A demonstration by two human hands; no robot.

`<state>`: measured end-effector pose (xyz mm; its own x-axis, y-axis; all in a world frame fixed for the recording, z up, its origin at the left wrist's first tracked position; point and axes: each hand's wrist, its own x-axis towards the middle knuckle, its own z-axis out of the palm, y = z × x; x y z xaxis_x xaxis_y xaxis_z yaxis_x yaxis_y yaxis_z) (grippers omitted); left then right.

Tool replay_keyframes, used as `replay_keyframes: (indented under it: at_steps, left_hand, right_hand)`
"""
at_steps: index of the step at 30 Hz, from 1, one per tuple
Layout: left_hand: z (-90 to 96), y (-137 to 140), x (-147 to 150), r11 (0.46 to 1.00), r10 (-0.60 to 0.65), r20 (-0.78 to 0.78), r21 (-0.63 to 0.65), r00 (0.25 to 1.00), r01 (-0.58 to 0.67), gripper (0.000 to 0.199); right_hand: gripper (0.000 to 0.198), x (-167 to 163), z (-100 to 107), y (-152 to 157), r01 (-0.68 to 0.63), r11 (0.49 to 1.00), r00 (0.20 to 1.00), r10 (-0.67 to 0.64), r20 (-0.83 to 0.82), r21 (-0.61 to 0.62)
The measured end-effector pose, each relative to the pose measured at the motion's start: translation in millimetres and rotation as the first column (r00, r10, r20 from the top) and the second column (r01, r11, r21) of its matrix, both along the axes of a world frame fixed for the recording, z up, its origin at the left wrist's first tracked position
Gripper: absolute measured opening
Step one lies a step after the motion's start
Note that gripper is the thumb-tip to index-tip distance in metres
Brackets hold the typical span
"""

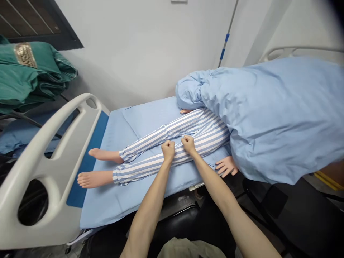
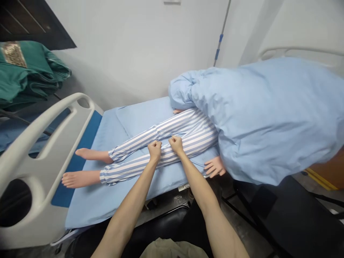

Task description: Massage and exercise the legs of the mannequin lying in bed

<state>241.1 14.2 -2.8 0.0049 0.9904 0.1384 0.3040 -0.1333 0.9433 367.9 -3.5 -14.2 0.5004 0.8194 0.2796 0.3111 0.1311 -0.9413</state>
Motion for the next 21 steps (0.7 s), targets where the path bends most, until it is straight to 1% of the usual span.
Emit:
replay_keyframes:
  at_steps: [2, 4, 6, 8, 10, 11, 13, 14, 16, 18, 21]
  left_hand:
    - [-2.4, -5.3, 23.2, 0.999, -0.035, -0.018, -0.011, 0.999, 0.034, 0.038]
    - [-5.8, -9.3, 36.3, 0.999, -0.038, -0.068, -0.016, 0.997, 0.036, 0.037]
    - [-9.2, -10.6, 40.6, 1.0, -0.008, -0.157, -0.02, 0.988, 0.005, 0.037]
    - [-11.8, -9.7, 40.2, 1.0, 0.007, -0.242, -0.015, 0.97, -0.011, 0.038]
    - [-13.8, -8.5, 38.5, 1.0, -0.007, -0.272, 0.0, 0.962, 0.007, 0.039]
    - [-14.7, -8.4, 37.5, 1.0, -0.018, -0.271, 0.01, 0.962, 0.021, 0.039]
    - [-15.7, -9.1, 35.0, 0.999, -0.029, -0.246, 0.02, 0.969, 0.035, 0.039]
    - [-15.4, -9.8, 33.9, 0.999, -0.037, -0.223, 0.019, 0.974, 0.042, 0.039]
    - [-11.6, -11.1, 33.6, 0.997, -0.074, -0.171, 0.013, 0.983, 0.077, 0.039]
    - [-2.7, -11.6, 40.1, 0.99, -0.136, -0.12, 0.024, 0.983, 0.14, 0.038]
    - [14.3, -10.4, 67.8, 0.972, -0.22, 0.011, 0.087, 0.976, 0.218, 0.037]
  right_hand:
    - [0.032, 1.6, 5.1, 2.8, 0.008, 1.0, 1.0, -0.008, 0.003, -0.008]
    - [0.032, 4.3, 12.3, 6.7, 0.006, 1.0, 1.0, -0.005, 0.014, -0.018]
    - [0.033, 10.9, 20.7, 10.5, -0.017, 1.0, 0.999, 0.018, 0.032, -0.022]
    - [0.034, 24.2, 28.5, 11.7, -0.045, 0.999, 0.998, 0.046, 0.05, -0.017]
    - [0.034, 43.8, 32.1, 8.7, -0.044, 0.999, 0.992, 0.046, 0.113, -0.015]
    - [0.034, 54.8, 31.5, 5.5, -0.019, 0.999, 0.985, 0.023, 0.17, -0.026]
    - [0.031, 75.1, 26.0, -2.7, 0.091, 0.994, 0.95, -0.068, 0.303, -0.062]
    - [0.031, 83.2, 21.8, -6.9, 0.164, 0.984, 0.926, -0.126, 0.356, -0.077]
    - [0.031, 93.6, 13.1, -12.9, 0.283, 0.955, 0.888, -0.227, 0.401, -0.085]
    - [0.032, 97.3, 6.9, -15.0, 0.327, 0.941, 0.873, -0.268, 0.407, -0.083]
    - [0.032, 97.3, 4.8, -13.6, 0.319, 0.944, 0.873, -0.258, 0.413, -0.085]
